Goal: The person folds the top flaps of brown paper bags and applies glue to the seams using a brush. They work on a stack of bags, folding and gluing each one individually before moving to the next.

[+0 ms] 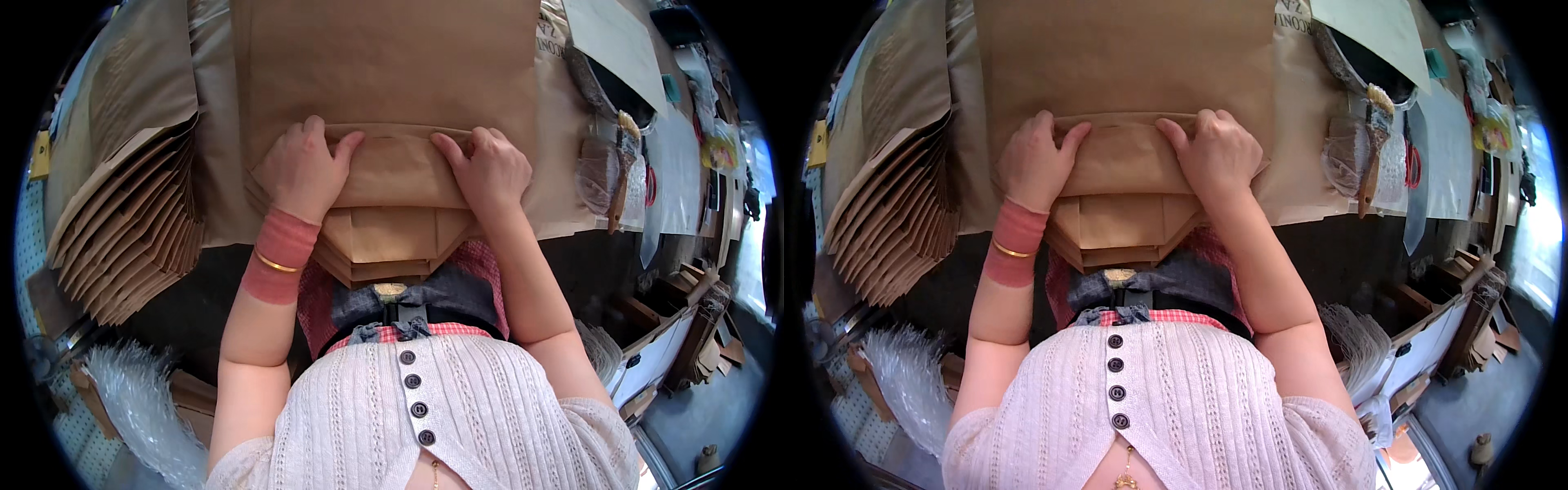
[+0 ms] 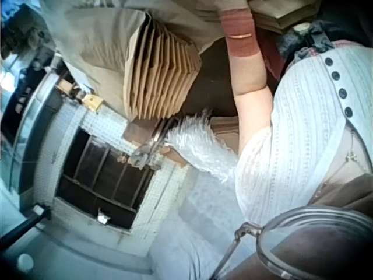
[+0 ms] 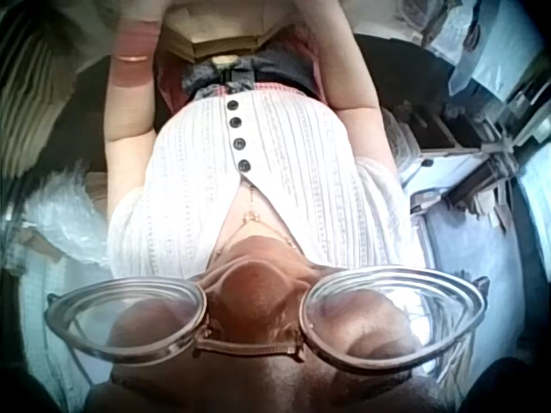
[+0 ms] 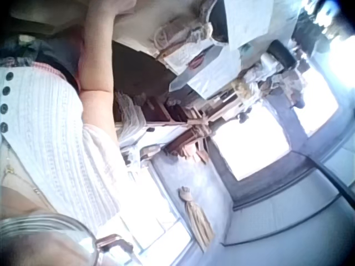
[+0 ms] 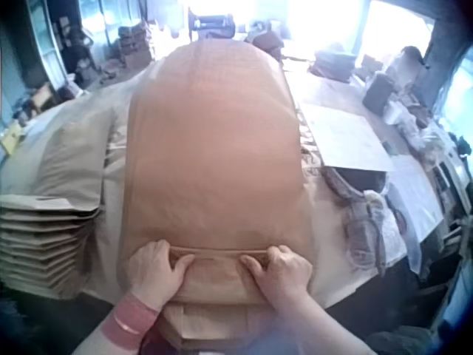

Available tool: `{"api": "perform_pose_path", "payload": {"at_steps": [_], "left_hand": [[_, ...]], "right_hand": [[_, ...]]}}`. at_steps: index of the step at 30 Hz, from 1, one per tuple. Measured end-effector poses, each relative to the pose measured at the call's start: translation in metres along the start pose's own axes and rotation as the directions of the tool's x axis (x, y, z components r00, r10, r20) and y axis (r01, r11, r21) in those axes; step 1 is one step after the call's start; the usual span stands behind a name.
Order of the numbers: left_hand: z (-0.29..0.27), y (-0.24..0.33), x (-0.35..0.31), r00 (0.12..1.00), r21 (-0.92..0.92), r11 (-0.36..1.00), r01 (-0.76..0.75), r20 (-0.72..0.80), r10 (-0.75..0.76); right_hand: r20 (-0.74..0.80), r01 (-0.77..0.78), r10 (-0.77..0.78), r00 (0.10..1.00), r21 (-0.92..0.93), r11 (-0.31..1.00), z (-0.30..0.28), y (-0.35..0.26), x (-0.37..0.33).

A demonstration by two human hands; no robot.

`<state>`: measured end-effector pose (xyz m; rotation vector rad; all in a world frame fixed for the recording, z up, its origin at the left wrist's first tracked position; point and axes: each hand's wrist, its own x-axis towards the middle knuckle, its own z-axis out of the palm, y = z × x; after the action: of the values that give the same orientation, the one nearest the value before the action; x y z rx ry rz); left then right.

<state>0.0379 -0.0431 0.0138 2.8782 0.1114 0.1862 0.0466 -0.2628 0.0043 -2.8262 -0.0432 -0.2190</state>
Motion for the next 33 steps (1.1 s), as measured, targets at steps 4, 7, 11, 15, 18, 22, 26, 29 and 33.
{"api": "perform_pose_path", "payload": {"at_steps": [4, 7, 11, 15, 18, 22, 26, 29, 33], "left_hand": [[-0.016, 0.002, 0.0, 0.993, 0.06, 0.994, -0.092, -0.066, 0.096], [-0.036, -0.005, -0.028, 0.835, -0.024, 0.84, -0.541, -0.133, 0.534], [-0.017, 0.01, -0.035, 0.832, -0.084, 0.864, -0.497, 0.238, 0.502], [-0.02, -0.007, -0.034, 0.896, -0.012, 0.926, -0.378, 0.245, 0.369], [-0.026, 0.002, -0.032, 0.882, 0.078, 0.913, -0.401, 0.303, 0.361], [-0.029, 0.043, -0.047, 0.923, 0.569, 0.738, -0.361, 0.328, 0.199], [0.025, 0.058, -0.034, 0.775, 0.15, 0.779, -0.609, -0.097, 0.625], [0.002, 0.049, 0.008, 0.822, 0.333, 0.784, -0.524, -0.041, 0.567], [-0.105, -0.03, 0.039, 0.758, 0.644, 0.652, -0.4, -0.168, 0.631]], "right_hand": [[-0.061, 0.039, -0.026, 0.998, 0.233, 0.972, -0.01, 0.007, -0.01], [-0.243, 0.434, -0.388, 0.889, 0.177, 0.883, -0.023, -0.002, -0.029], [0.109, 0.551, -0.589, 0.8, 0.255, 0.795, -0.005, -0.042, -0.039], [0.17, 0.408, -0.442, 0.881, 0.204, 0.89, -0.016, -0.02, -0.042], [0.188, 0.442, -0.484, 0.854, 0.226, 0.868, -0.026, -0.01, -0.04], [-0.082, 0.27, -0.264, 0.961, 0.487, 0.831, -0.052, 0.024, -0.022], [-0.188, 0.184, -0.087, 0.978, 0.596, 0.781, -0.075, 0.017, -0.016], [-0.135, 0.355, -0.337, 0.932, 0.529, 0.771, -0.077, 0.009, -0.019], [-0.105, 0.492, -0.512, 0.853, 0.49, 0.72, -0.085, -0.008, -0.023]]}}
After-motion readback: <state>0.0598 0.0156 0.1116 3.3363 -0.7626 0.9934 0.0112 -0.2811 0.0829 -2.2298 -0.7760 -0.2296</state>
